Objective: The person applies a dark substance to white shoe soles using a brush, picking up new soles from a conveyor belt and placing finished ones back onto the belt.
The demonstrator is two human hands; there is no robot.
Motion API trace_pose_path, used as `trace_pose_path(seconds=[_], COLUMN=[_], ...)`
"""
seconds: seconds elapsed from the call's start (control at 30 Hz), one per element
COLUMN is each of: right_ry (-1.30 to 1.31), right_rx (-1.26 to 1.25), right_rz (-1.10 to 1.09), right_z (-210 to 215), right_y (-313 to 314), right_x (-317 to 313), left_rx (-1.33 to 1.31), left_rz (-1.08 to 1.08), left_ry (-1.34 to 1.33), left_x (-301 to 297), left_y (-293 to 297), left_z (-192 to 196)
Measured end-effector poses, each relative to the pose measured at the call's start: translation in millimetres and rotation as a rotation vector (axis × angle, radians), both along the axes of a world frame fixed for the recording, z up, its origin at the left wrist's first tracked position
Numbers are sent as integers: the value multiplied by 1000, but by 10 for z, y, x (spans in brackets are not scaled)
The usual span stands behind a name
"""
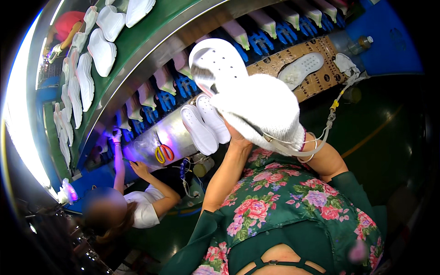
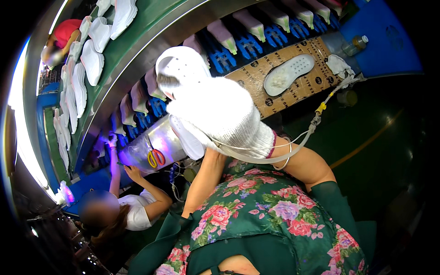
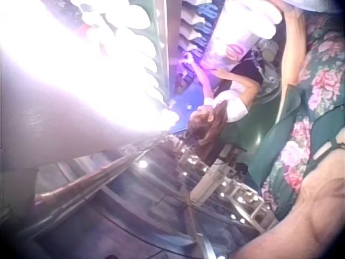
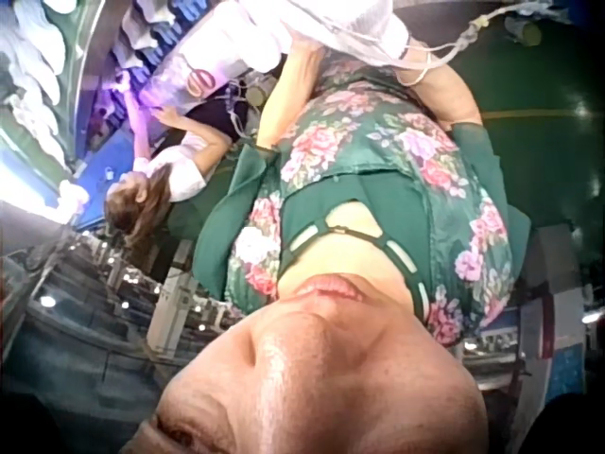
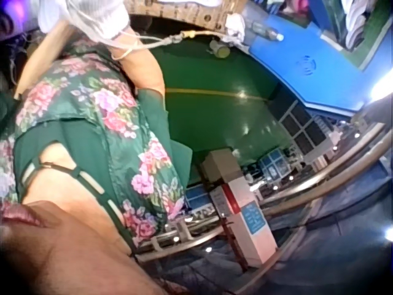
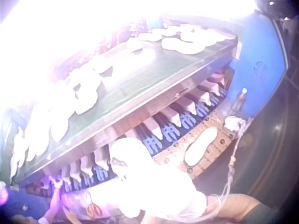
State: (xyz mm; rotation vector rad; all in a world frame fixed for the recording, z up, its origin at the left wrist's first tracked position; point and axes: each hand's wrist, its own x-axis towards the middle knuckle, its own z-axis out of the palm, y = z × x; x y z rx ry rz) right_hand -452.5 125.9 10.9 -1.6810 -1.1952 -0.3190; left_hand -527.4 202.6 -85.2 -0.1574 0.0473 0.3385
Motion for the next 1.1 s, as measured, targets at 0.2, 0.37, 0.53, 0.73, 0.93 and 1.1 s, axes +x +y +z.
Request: trace_pose_path(seconds=[0.2, 0.37, 0.53, 0.73, 0.93, 1.1], right_ry=[456, 233, 305, 683, 752, 245], right_rx=[235, 46, -117, 161, 238, 24], right_rz=[46, 26, 229, 231, 240, 218], right_z=[-106, 39, 117, -329, -338, -60], right_y=[-25, -77, -220, -187, -136, -177], right_x=[33, -84, 181, -161, -202, -113], left_rx=[60, 139, 127, 73, 276, 319], left_rz=[-7, 11, -26, -125, -65, -144], left_ry=[29, 52, 12, -192, -42, -313], left_x=[43, 85, 129, 226, 257, 298], left_y=[9, 95, 180, 216, 347, 507], left_z=[-68, -182, -101, -126, -85, -77])
